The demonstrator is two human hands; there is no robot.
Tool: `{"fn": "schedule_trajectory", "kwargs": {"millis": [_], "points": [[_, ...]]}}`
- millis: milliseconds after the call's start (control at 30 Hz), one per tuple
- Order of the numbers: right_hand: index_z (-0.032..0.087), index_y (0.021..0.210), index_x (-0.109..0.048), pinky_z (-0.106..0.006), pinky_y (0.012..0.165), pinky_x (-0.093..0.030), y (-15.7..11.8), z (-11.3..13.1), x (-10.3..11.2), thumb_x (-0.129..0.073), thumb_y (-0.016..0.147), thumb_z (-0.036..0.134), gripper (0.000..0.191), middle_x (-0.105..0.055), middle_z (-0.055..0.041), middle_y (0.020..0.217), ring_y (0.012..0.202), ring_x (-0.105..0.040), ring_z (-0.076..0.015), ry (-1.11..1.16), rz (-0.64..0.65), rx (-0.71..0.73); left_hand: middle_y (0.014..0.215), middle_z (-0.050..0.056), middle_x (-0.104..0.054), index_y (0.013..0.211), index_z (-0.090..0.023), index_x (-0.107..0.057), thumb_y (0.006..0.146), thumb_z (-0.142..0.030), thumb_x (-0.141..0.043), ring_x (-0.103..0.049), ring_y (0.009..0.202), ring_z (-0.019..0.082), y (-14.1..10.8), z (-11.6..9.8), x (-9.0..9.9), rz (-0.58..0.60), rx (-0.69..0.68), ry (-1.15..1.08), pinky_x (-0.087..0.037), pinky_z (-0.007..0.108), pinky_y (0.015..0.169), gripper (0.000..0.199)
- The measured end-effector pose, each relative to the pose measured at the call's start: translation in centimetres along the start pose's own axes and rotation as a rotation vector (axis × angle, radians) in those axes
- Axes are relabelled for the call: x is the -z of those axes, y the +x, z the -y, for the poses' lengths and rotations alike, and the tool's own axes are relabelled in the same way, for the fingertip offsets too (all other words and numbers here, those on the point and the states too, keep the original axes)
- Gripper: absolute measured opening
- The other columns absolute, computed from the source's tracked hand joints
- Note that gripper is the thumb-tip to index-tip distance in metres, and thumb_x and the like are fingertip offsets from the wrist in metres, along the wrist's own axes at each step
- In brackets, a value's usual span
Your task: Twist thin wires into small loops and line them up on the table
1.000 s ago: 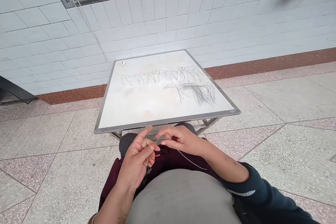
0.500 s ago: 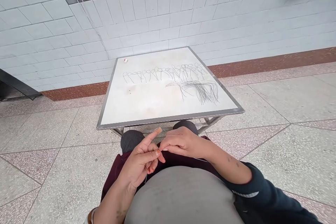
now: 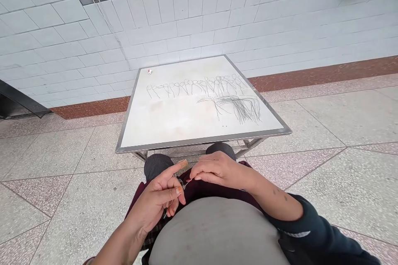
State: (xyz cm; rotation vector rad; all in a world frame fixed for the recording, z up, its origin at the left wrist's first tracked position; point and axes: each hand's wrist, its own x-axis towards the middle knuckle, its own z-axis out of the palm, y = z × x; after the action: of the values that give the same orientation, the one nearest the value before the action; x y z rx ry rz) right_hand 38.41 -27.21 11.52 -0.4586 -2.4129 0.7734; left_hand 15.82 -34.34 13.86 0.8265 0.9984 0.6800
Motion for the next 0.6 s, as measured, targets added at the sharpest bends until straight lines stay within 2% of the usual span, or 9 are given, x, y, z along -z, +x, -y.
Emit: {"fn": "schedule_trajectory", "kwargs": {"millis": [133,267,467,600], "points": [[0.017,0.107,-0.057,-0.019,0.061,-0.038,0.1,0.2,0.6,-0.051,0.093,0.027,0.018,-0.056,0.0043,0.064,0.058,-0.048,-0.0083,0.047,-0.084,-0.127,0.069,-0.001,-0.059,0.141,-0.025,-0.038,0.082,-0.026,-0.062,-0.047,0.045,0.007,0.1,-1.2,-0.5,-0.068,-0.082,-0.045,-0.039,0.017,0.04,0.064],[0.017,0.101,-0.059,-0.018,0.055,-0.034,0.2,0.6,0.5,-0.049,0.093,0.024,0.014,-0.05,0.0063,0.058,0.052,-0.041,-0.0071,0.071,-0.169,-0.194,0.07,-0.002,-0.056,0.141,-0.024,-0.036,0.082,-0.029,-0.062,-0.047,0.047,0.007,0.3,-2.3,-1.2,-0.098,-0.108,-0.023,-0.041,0.019,0.044,0.064],[0.017,0.1,-0.061,-0.018,0.056,-0.035,0.4,1.1,0.1,-0.05,0.092,0.023,0.015,-0.055,0.0041,0.062,0.055,-0.046,-0.0074,0.071,-0.237,-0.214,0.087,0.004,-0.065,0.141,-0.024,-0.034,0.086,-0.032,-0.057,-0.058,0.066,0.012,1.0,-3.6,-0.5,-0.072,-0.18,0.277,-0.047,0.025,0.06,0.061],[0.018,0.104,-0.061,-0.019,0.062,-0.039,0.4,1.2,0.4,-0.045,0.094,0.024,0.02,-0.06,0.0023,0.068,0.062,-0.054,-0.0087,0.15,-0.205,-0.245,0.093,0.006,-0.067,0.141,-0.023,-0.033,0.086,-0.034,-0.056,-0.059,0.063,0.012,1.6,-4.4,-0.4,-0.062,-0.171,0.417,-0.048,0.028,0.061,0.061]]}}
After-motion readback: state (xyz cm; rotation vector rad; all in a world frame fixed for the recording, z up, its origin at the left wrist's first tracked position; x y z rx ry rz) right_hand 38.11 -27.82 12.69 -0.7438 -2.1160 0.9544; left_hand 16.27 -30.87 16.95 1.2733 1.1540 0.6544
